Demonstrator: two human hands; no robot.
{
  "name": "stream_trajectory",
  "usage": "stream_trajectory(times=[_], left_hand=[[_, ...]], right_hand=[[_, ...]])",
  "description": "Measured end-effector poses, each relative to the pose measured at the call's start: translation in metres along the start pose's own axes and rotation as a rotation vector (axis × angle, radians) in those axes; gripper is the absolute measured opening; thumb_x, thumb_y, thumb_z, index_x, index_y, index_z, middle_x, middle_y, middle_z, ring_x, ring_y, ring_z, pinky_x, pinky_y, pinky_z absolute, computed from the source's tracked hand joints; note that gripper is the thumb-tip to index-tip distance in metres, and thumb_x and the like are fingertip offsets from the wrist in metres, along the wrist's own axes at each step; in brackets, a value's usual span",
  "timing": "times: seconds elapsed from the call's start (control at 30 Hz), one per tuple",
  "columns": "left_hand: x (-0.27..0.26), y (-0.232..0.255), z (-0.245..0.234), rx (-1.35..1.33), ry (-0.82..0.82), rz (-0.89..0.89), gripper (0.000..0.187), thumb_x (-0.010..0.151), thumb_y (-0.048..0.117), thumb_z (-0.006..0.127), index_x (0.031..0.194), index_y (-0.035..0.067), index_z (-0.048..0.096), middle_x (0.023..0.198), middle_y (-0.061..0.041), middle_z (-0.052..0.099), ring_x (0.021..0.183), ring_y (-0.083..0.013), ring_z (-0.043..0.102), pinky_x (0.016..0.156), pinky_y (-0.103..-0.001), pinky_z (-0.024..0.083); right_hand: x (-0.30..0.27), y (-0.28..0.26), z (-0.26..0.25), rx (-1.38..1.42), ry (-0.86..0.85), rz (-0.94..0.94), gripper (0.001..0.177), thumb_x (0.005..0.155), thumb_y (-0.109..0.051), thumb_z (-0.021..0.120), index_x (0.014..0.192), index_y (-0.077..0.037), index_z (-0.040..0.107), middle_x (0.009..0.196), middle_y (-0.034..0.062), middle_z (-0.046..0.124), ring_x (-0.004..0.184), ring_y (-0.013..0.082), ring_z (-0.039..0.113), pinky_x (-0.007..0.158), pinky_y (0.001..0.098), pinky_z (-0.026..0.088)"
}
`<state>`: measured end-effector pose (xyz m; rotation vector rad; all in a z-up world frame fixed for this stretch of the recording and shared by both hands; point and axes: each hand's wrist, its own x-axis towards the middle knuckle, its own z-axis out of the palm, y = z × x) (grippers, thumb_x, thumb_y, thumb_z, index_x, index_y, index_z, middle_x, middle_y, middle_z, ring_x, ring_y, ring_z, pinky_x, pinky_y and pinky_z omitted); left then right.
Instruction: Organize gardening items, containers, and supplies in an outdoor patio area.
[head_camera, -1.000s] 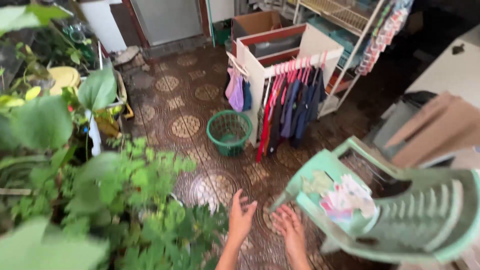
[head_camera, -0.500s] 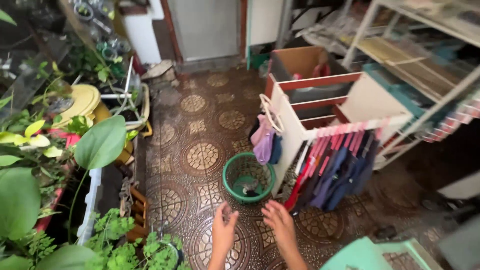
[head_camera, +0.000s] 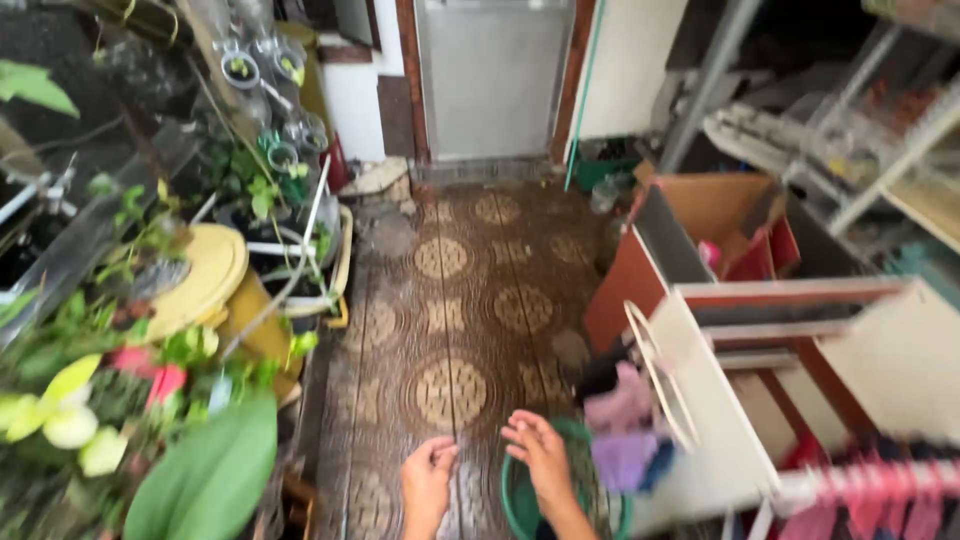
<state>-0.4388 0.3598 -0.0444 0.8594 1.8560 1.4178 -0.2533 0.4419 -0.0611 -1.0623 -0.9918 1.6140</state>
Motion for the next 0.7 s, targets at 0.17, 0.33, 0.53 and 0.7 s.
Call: stream_trajectory(times=[0.17,0.33,0.53,0.7], left_hand=[[0.124,0.033,-0.007,0.148,0.005,0.324,0.030,0.089,0.027,0.066,0.083,0.000,0.078,0.070,-0.012,0.073,0.064,-0.0164,0.070,0.061,-0.035,0.053],[0.243,0.041,0.027,0.202,0.069,0.105,0.052,0.102,0.036,0.061,0.070,-0.004,0.063,0.058,-0.024,0.049,0.055,-0.0373,0.054,0.057,-0.046,0.044],[0.380,0.108,0.075,0.348,0.023,0.687,0.029,0.083,0.029,0.073,0.068,0.005,0.068,0.074,-0.014,0.069,0.071,-0.0330,0.061,0.062,-0.042,0.050],[0.544,0.089,0.162,0.173,-0.188,0.440,0.018,0.089,0.019,0.066,0.091,0.003,0.073,0.081,-0.015,0.072,0.073,-0.0284,0.069,0.067,-0.039,0.053]], right_hand=[[0.106,-0.016,0.053,0.068,0.045,0.059,0.038,0.098,-0.023,0.059,0.130,-0.002,0.062,0.126,0.0141,0.071,0.111,0.0257,0.073,0.087,0.0360,0.057],[0.218,-0.036,0.078,0.028,0.095,0.093,0.038,0.102,-0.025,0.050,0.129,-0.001,0.062,0.120,0.0158,0.072,0.105,0.0256,0.075,0.085,0.0364,0.059],[0.370,-0.049,0.088,0.013,0.247,0.176,0.031,0.103,-0.026,0.051,0.114,-0.001,0.065,0.109,0.0133,0.074,0.098,0.0233,0.075,0.081,0.0353,0.059],[0.526,-0.053,0.078,-0.091,0.210,0.021,0.033,0.101,-0.032,0.055,0.097,-0.001,0.067,0.086,0.0089,0.072,0.080,0.0184,0.072,0.067,0.0330,0.055]])
